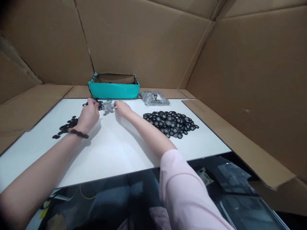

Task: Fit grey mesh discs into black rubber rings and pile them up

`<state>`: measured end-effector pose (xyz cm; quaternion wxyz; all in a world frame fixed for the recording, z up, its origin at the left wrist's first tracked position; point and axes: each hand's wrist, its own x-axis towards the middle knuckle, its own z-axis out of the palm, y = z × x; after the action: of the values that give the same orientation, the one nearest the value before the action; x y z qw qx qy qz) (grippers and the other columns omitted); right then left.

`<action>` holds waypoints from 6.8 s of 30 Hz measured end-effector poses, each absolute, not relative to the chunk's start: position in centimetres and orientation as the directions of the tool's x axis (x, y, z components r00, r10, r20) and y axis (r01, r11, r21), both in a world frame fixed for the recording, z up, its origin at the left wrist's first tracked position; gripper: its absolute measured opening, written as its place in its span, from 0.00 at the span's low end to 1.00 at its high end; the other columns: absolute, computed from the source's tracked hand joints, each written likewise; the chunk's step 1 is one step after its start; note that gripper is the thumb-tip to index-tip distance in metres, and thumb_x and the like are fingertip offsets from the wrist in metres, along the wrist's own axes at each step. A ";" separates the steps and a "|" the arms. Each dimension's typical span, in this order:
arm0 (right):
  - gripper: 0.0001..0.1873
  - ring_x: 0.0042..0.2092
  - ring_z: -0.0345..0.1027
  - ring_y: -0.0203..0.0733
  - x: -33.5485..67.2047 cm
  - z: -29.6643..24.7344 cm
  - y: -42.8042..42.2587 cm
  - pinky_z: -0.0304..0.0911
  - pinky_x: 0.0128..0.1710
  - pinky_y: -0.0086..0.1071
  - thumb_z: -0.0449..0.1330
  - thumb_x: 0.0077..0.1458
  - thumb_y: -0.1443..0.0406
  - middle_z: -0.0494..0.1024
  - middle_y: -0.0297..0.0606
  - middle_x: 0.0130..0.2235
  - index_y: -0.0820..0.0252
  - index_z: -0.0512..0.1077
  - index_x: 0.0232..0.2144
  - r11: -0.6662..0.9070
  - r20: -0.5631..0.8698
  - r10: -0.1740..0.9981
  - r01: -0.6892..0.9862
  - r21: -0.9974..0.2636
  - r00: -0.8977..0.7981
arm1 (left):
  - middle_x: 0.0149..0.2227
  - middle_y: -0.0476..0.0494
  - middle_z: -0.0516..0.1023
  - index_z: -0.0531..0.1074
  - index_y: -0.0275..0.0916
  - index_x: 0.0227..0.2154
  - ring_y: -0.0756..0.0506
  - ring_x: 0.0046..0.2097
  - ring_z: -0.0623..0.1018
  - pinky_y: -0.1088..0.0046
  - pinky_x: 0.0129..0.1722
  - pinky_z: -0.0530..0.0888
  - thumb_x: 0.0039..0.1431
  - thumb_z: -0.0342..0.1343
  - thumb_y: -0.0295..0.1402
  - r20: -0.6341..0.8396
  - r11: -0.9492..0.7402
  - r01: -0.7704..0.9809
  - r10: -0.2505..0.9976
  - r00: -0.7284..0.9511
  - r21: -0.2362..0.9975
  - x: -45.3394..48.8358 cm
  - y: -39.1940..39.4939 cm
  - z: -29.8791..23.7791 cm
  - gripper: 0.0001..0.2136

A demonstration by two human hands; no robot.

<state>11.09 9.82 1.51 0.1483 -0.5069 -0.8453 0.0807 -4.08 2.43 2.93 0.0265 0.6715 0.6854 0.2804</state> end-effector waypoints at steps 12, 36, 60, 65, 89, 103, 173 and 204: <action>0.10 0.40 0.69 0.43 7.3 -0.2 14.0 0.61 0.39 0.29 0.58 0.49 0.72 0.77 0.45 0.38 0.65 0.73 0.36 0.430 0.113 0.902 0.839 -0.334 -0.418 | 0.34 0.28 0.75 0.63 0.28 0.47 0.36 0.39 0.75 0.63 0.39 0.67 0.63 0.33 0.35 0.404 0.042 0.962 0.902 -0.154 0.271 -6.3 3.1 2.4 0.19; 0.10 0.34 0.68 0.35 12.4 2.5 6.3 0.64 0.36 0.27 0.48 0.53 0.73 0.72 0.34 0.31 0.60 0.66 0.35 0.384 0.325 0.923 0.547 -0.744 -0.206 | 0.35 0.34 0.75 0.64 0.35 0.45 0.36 0.39 0.75 0.62 0.37 0.67 0.60 0.39 0.32 0.333 -0.126 0.880 0.942 -0.038 0.458 -3.3 2.2 1.2 0.14; 0.10 0.19 0.67 0.32 16.8 -1.6 -0.6 0.67 0.22 0.26 0.61 0.52 0.71 0.71 0.30 0.18 0.62 0.62 0.24 -0.220 -0.172 0.932 -0.122 -0.968 -0.318 | 0.43 0.42 0.79 0.77 0.38 0.41 0.41 0.44 0.77 0.67 0.45 0.71 0.54 0.49 0.37 0.161 -0.345 0.564 0.923 0.350 0.750 1.1 -1.0 1.3 0.16; 0.11 0.18 0.66 0.31 16.5 -1.1 -0.8 0.64 0.19 0.24 0.53 0.57 0.74 0.70 0.29 0.18 0.62 0.59 0.24 -0.200 -0.171 0.935 -0.064 -0.978 -0.310 | 0.40 0.42 0.80 0.75 0.37 0.41 0.42 0.41 0.77 0.68 0.41 0.72 0.54 0.50 0.39 0.102 -0.308 0.537 0.920 0.378 0.786 1.0 -1.3 1.8 0.17; 0.06 0.20 0.64 0.28 17.2 -1.2 -1.7 0.60 0.22 0.21 0.54 0.54 0.69 0.70 0.30 0.22 0.63 0.66 0.25 0.210 0.149 0.965 0.290 -0.934 -0.217 | 0.29 0.42 0.77 0.74 0.36 0.26 0.47 0.31 0.72 0.71 0.30 0.66 0.48 0.57 0.37 0.004 -0.065 0.508 0.993 0.120 0.859 2.3 -2.2 2.3 0.09; 0.13 0.15 0.61 0.29 16.0 -0.5 -1.5 0.62 0.17 0.23 0.51 0.59 0.74 0.68 0.31 0.16 0.65 0.63 0.22 -0.247 -0.224 0.961 -0.135 -0.960 -0.161 | 0.33 0.38 0.78 0.73 0.33 0.32 0.44 0.35 0.77 0.68 0.37 0.72 0.47 0.58 0.34 -0.016 -0.005 0.288 0.998 0.068 0.958 3.1 -2.6 1.3 0.10; 0.05 0.22 0.68 0.31 17.1 -0.3 -1.3 0.67 0.24 0.25 0.54 0.57 0.73 0.73 0.33 0.21 0.64 0.62 0.28 -0.202 -0.192 0.931 -0.001 -0.979 -0.311 | 0.30 0.41 0.77 0.73 0.33 0.35 0.46 0.32 0.76 0.68 0.36 0.72 0.49 0.57 0.33 -0.043 -0.003 0.297 0.988 0.150 0.955 2.6 -2.2 1.7 0.11; 0.08 0.20 0.67 0.30 17.2 0.4 -1.5 0.66 0.22 0.23 0.53 0.57 0.74 0.72 0.31 0.19 0.63 0.61 0.26 -0.199 -0.180 0.950 -0.052 -0.979 -0.256 | 0.29 0.44 0.75 0.66 0.37 0.30 0.47 0.30 0.73 0.70 0.32 0.68 0.57 0.46 0.39 0.051 -0.221 0.523 0.946 0.320 0.823 2.2 -1.5 0.5 0.10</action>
<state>17.24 -1.50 0.45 0.4017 -0.4589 -0.4890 0.6237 2.21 -1.47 0.51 0.3651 0.7259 0.5059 0.2895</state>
